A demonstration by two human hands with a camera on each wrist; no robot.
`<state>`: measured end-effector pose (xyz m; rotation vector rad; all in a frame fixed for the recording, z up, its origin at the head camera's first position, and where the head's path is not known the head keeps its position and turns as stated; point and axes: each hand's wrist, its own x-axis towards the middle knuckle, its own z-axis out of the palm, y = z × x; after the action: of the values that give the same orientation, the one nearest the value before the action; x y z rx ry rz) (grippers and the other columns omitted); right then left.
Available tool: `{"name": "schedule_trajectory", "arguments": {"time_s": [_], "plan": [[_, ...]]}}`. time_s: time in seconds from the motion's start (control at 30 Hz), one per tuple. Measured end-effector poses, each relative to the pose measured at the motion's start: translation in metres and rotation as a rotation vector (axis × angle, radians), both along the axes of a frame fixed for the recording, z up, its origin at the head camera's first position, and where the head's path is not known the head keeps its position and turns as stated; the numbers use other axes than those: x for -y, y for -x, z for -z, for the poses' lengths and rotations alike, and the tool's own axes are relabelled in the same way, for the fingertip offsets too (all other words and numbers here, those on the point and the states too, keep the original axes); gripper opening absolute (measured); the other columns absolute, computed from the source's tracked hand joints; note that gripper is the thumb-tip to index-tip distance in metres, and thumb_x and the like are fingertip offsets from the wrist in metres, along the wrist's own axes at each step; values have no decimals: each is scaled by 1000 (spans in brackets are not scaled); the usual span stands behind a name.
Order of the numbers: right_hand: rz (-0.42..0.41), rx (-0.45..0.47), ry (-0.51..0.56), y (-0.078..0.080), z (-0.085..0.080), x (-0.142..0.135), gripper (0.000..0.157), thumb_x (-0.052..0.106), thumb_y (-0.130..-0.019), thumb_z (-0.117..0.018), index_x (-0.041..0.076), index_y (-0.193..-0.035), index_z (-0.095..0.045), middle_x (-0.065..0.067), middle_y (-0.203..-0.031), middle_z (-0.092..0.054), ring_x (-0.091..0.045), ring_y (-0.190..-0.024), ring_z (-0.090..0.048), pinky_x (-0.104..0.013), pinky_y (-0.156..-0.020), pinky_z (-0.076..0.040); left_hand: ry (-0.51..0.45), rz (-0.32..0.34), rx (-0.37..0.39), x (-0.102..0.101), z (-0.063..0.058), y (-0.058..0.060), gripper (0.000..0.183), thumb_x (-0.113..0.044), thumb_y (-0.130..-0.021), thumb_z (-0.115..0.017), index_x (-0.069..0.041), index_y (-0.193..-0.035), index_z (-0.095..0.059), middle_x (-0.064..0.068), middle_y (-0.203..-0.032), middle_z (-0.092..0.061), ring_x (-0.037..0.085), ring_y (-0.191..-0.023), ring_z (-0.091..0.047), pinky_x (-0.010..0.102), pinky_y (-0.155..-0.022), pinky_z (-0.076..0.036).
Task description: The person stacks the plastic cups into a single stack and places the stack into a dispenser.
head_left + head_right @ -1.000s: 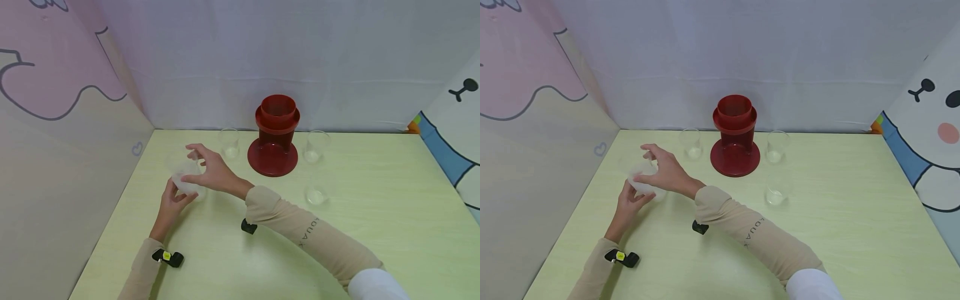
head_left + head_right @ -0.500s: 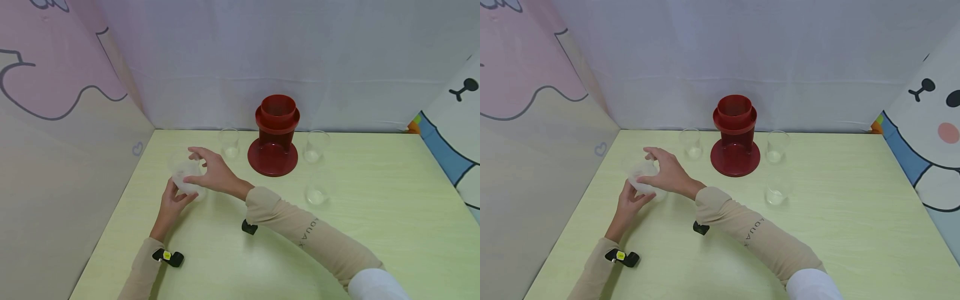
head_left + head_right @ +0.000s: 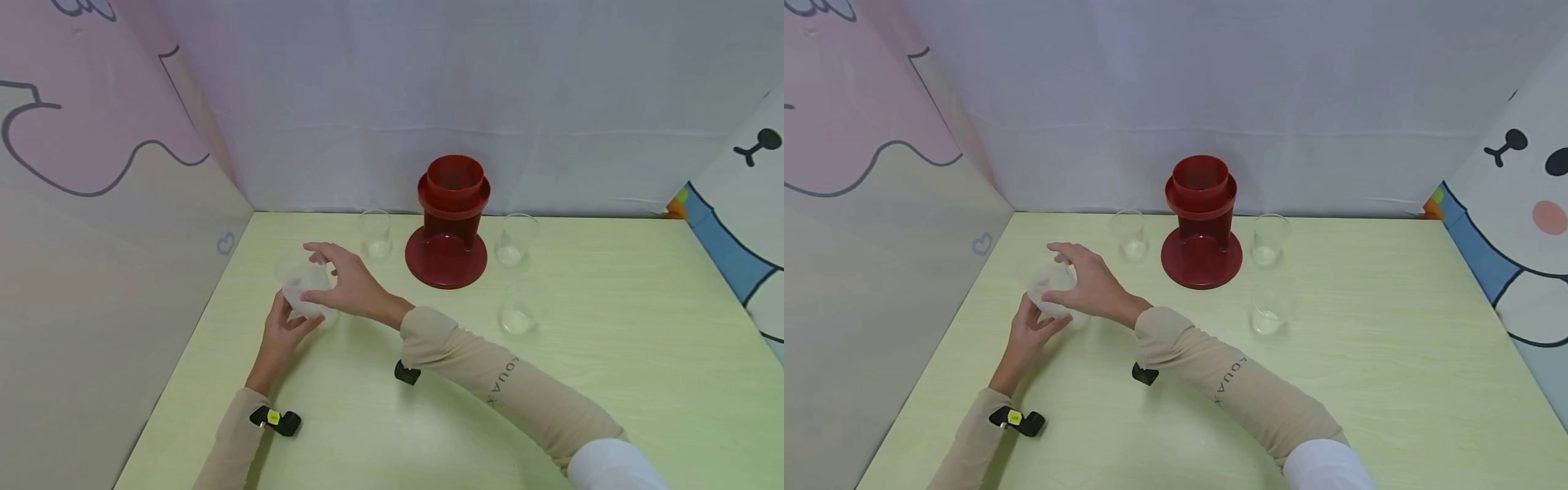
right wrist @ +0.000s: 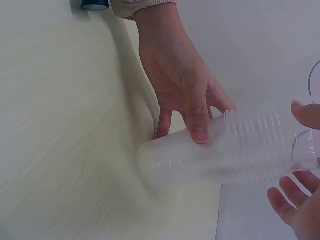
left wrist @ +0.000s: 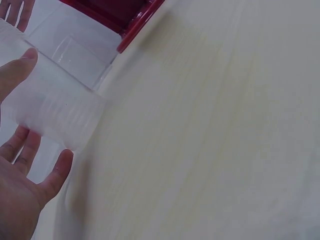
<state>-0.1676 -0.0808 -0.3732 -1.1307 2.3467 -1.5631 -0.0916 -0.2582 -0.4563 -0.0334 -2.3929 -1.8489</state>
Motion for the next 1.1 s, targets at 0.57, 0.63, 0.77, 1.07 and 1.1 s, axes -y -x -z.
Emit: {"name": "schedule_trajectory", "arguments": {"time_s": [0.57,0.63,0.77,1.07,1.1], "plan": [[8,-1,-68,-1,6,1,68,22,-79,-78,4,-136,-46,-9,-127,-53,-18,-114,-48,-29,-90,-47,-35,-4,-4,0,1,1,76,-6,-84,-71,-14,-146,-27,7,-144,-37,21,-127,-39,20,-86,-49],[12,-6,-84,-1,6,1,67,23,-79,-77,4,-136,-46,-7,-128,-53,-17,-114,-48,-25,-89,-46,-32,0,-5,0,0,1,76,-6,-84,-71,-14,-145,-26,7,-143,-37,22,-128,-38,20,-86,-49],[13,-9,-110,0,7,0,67,25,-79,-77,4,-136,-47,-6,-128,-52,-17,-115,-48,-23,-89,-44,-33,2,-14,-1,0,1,75,-5,-85,-70,-13,-145,-27,7,-142,-37,20,-127,-39,20,-86,-49],[32,21,-164,-2,8,0,68,29,-80,-77,3,-135,-47,-6,-127,-51,-20,-112,-49,-25,-91,-44,-44,-7,-9,-2,0,1,73,-2,-85,-70,-11,-144,-27,8,-141,-38,16,-124,-41,20,-86,-49],[37,24,-173,-3,7,0,69,30,-80,-77,3,-135,-47,-6,-126,-51,-19,-112,-49,-25,-90,-44,-45,-6,-10,-2,0,2,74,-2,-85,-70,-11,-144,-27,8,-141,-38,16,-124,-41,21,-86,-49]]}}
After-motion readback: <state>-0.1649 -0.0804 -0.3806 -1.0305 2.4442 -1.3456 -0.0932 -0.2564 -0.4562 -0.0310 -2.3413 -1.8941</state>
